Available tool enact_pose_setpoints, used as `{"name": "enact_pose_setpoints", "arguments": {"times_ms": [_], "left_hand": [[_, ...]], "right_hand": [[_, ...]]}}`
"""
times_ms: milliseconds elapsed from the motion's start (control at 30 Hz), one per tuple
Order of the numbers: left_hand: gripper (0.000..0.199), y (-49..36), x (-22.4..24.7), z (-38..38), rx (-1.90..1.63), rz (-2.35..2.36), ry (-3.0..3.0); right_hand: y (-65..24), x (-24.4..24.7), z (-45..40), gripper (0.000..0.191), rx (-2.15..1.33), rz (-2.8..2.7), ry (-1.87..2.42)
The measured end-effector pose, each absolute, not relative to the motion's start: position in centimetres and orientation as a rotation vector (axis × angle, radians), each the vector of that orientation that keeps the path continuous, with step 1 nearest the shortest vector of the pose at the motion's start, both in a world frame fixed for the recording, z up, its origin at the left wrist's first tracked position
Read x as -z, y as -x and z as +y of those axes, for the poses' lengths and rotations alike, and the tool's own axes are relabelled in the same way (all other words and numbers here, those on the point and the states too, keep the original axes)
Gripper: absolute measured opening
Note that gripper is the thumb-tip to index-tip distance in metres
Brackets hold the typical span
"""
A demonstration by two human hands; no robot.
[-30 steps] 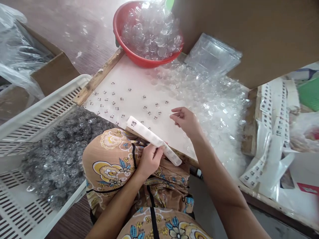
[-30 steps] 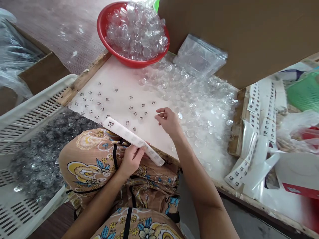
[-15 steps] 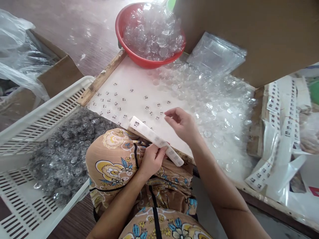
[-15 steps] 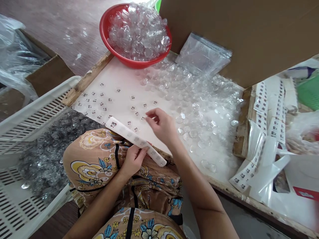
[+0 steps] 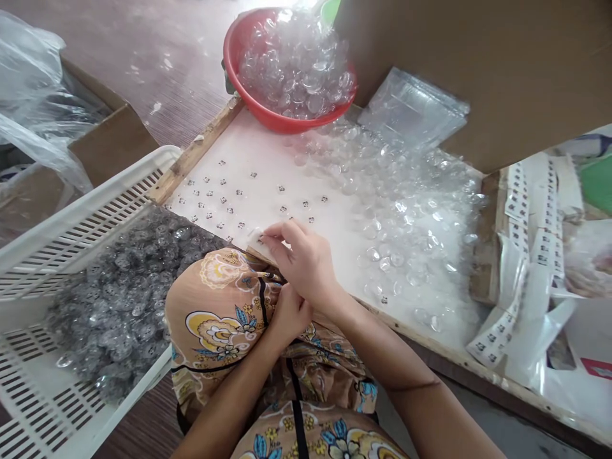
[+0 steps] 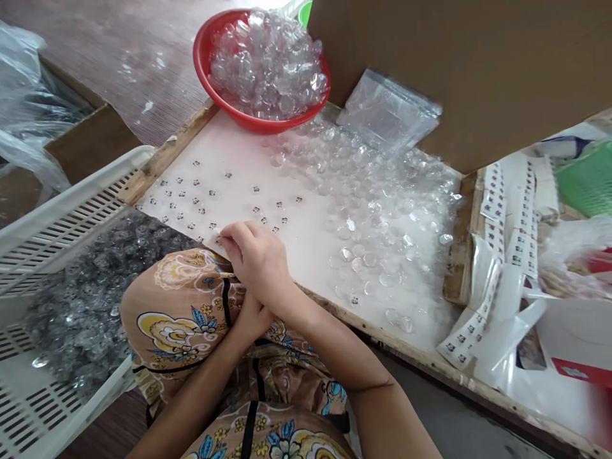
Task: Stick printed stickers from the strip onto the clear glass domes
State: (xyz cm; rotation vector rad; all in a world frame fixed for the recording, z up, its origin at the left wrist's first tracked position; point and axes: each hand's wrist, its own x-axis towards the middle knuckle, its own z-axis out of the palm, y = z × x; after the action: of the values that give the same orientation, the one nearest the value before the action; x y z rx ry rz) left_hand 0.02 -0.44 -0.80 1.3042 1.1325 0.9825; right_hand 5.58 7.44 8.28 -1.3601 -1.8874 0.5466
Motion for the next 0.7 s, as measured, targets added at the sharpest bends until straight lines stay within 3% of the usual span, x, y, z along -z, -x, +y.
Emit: {"name": "enact_pose_setpoints", "arguments": {"times_ms": [200,333,467,700], "left_hand": [[0.020,0.10,0.29,-0.27,-1.037,1.045,-1.300],[0.019,0.05,0.56,-0.43,-1.021,1.048,-1.288],[0.010,0.08,0.91,-0.59,-0.981,1.150,-1.295],[0.009,0.12,1.24,-0.69,-0.967,1.166,-1.309]], "right_hand": [[-5.31,-8.17,7.08,0.018,-0.413,-1.931,1.282],[-5.79,-8.52,7.06,0.006,-0.659,-1.862,1.266],[-6.18,-8.90,7.22,0.020,-0.852,-1.785,1.282],[-6.01,-9.04,7.20,0.007,-0.718,-1.782,1.298]]}}
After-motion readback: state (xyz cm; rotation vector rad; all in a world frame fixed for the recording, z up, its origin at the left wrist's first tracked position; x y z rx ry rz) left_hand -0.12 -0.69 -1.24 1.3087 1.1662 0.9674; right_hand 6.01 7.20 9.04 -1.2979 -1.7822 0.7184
